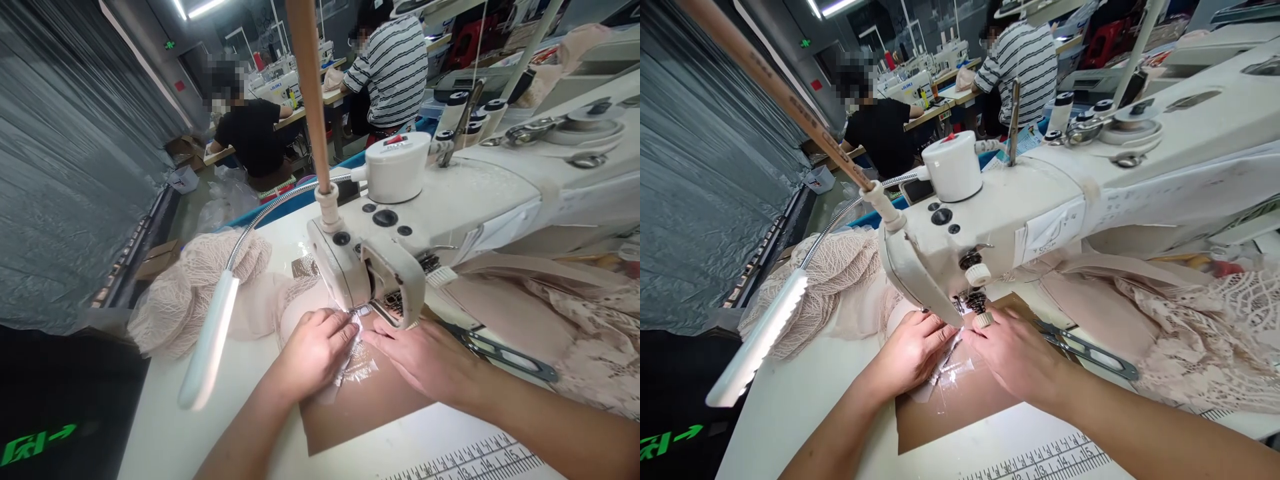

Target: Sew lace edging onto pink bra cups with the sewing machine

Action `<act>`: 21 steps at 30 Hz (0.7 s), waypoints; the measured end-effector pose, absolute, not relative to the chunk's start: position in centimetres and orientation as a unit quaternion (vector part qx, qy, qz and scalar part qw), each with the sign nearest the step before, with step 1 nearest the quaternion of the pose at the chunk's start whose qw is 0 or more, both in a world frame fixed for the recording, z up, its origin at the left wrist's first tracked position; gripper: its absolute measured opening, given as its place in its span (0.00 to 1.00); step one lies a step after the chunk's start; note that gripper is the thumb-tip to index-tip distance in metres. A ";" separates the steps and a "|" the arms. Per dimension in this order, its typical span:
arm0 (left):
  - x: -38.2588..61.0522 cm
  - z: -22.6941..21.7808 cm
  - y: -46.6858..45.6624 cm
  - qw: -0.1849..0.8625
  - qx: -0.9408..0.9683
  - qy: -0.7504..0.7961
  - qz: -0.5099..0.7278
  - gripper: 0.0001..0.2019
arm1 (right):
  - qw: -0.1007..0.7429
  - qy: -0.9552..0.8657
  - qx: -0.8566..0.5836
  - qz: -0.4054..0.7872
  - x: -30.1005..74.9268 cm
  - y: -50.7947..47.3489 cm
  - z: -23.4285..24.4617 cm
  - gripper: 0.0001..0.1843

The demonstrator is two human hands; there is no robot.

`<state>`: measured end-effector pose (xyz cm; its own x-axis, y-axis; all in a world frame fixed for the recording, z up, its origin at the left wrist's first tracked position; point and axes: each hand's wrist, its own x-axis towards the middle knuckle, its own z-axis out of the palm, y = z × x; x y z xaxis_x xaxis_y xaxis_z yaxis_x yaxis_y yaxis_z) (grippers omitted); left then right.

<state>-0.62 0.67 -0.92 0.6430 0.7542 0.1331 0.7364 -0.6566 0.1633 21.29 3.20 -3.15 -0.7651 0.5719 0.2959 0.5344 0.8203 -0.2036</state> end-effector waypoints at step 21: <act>-0.8 -1.2 1.4 0.057 0.879 0.462 0.104 0.13 | 0.207 -0.915 -0.344 0.034 20.8 3.8 -3.0 0.23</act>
<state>-0.79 1.37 -1.21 0.5516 0.8238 0.1306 0.7999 -0.5668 0.1971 20.77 3.76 -2.95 -0.6780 0.6438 0.3546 0.6155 0.7610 -0.2048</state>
